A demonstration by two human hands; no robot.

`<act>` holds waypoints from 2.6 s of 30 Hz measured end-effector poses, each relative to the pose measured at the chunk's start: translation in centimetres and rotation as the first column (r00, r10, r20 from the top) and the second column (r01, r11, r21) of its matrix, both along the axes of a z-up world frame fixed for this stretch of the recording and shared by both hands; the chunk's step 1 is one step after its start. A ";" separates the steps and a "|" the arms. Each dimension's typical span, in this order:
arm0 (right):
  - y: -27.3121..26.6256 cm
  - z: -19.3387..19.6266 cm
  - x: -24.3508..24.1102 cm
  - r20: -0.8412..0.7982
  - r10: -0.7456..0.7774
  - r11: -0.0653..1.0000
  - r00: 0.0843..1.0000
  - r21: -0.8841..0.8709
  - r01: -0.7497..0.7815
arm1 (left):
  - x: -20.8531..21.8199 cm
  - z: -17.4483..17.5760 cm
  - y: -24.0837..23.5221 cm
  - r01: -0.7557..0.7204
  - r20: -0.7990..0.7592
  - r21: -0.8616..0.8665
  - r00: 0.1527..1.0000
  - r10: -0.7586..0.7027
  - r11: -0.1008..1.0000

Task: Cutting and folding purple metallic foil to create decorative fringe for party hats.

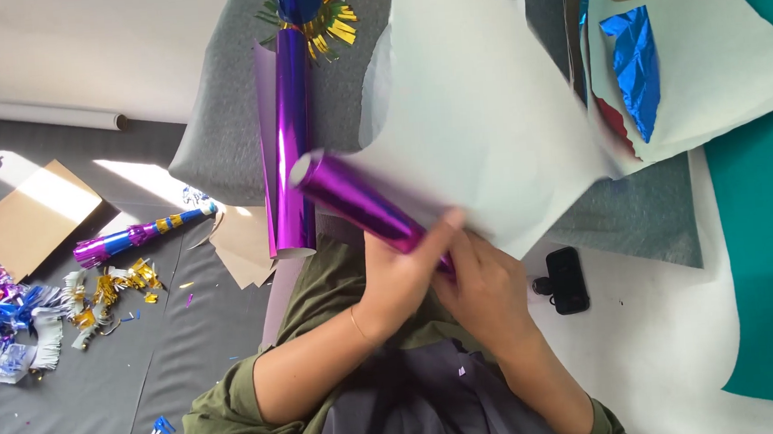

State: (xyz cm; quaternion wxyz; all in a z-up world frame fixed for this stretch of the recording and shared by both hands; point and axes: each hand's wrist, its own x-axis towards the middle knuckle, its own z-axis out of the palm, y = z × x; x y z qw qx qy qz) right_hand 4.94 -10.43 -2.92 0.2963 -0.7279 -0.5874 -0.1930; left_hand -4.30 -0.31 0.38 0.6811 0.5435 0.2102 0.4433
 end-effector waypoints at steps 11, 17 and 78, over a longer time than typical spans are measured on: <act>0.9 5.3 1.8 -0.918 0.085 0.856 0.388 -0.131 -0.499 | 2.1 -0.4 2.0 0.078 0.154 -0.422 0.988 -0.014 0.903; -0.1 0.6 0.6 -0.095 -0.121 0.961 0.988 -0.259 0.093 | 3.0 -3.4 3.7 -0.063 0.192 -0.480 0.966 0.175 0.875; -2.0 0.9 4.6 -0.232 -0.027 0.924 0.972 -0.376 -0.064 | 1.6 -0.7 6.9 -0.172 0.141 -0.485 0.953 0.270 0.858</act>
